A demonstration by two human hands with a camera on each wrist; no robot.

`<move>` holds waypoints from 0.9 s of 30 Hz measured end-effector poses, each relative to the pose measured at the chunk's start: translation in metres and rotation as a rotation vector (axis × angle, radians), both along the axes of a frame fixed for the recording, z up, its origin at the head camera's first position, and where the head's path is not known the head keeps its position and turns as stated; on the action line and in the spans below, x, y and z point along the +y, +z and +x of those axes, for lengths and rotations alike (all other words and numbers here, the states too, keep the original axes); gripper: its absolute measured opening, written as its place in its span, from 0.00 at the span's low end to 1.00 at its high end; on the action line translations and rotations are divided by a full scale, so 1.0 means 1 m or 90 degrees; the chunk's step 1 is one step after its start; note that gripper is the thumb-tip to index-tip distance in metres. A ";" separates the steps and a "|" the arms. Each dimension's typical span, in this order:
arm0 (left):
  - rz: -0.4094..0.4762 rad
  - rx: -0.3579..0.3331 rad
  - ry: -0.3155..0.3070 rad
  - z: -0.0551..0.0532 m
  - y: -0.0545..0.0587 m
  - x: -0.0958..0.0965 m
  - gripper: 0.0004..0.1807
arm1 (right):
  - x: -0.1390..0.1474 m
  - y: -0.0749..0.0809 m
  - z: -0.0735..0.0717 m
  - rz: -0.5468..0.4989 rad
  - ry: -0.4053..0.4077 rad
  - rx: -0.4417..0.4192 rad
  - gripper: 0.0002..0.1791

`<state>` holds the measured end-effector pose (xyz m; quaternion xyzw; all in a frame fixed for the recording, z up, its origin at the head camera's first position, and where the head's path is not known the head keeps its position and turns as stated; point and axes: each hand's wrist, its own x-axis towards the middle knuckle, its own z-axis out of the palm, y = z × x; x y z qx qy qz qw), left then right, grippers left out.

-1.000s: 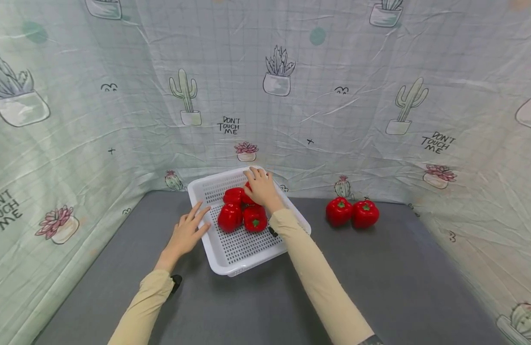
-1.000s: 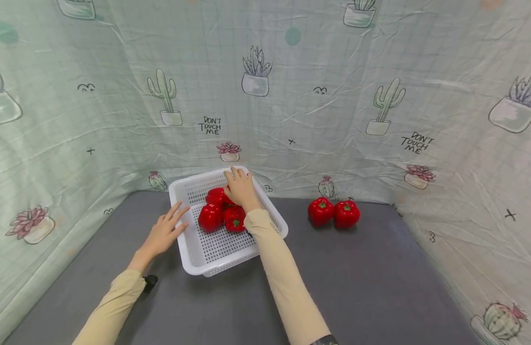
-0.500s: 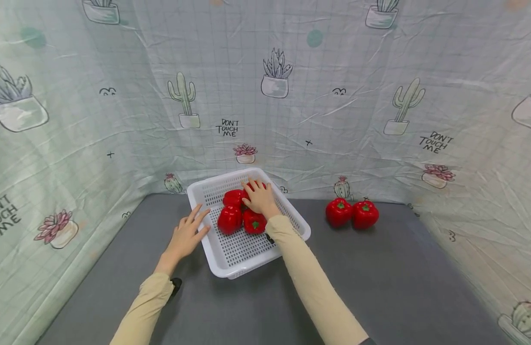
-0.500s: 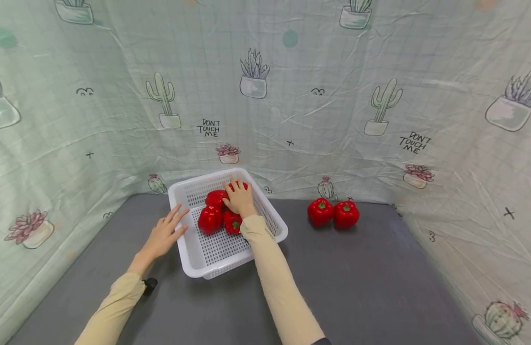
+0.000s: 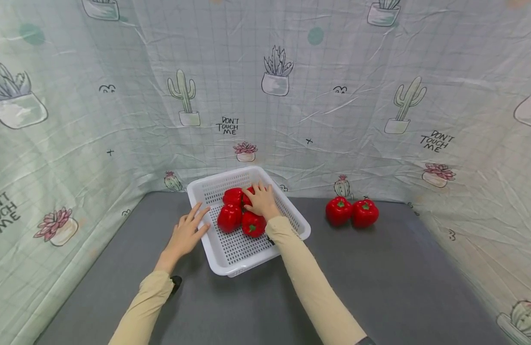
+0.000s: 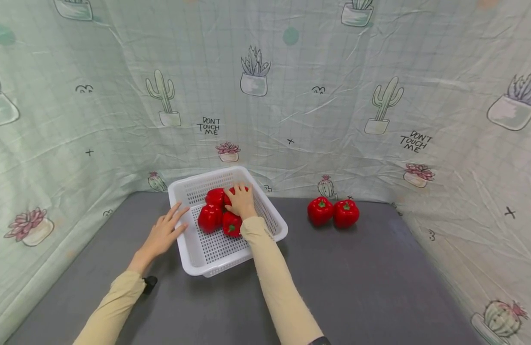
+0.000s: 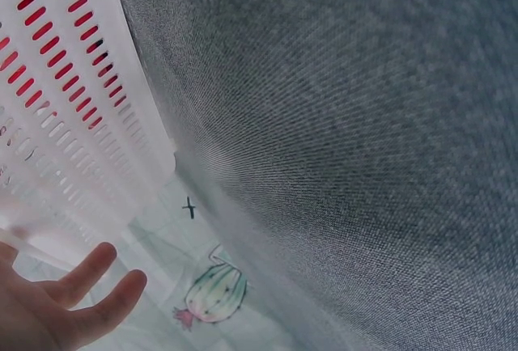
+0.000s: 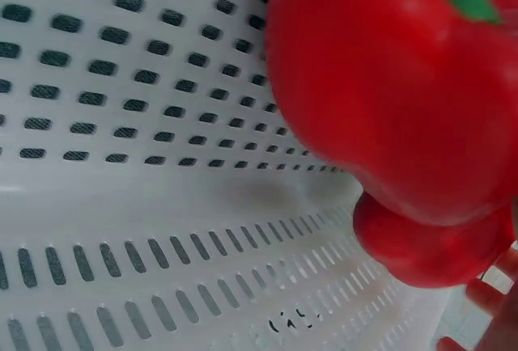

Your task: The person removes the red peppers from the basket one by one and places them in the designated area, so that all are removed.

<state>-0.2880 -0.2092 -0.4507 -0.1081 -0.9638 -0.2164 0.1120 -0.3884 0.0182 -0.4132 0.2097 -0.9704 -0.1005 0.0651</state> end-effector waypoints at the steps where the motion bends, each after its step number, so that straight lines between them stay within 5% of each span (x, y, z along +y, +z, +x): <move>1: 0.000 -0.001 0.000 0.000 0.000 0.000 0.30 | 0.000 -0.001 0.000 0.004 -0.004 -0.006 0.31; 27: 0.004 0.000 -0.001 0.001 0.001 0.000 0.31 | -0.002 -0.004 0.006 0.085 -0.026 -0.031 0.36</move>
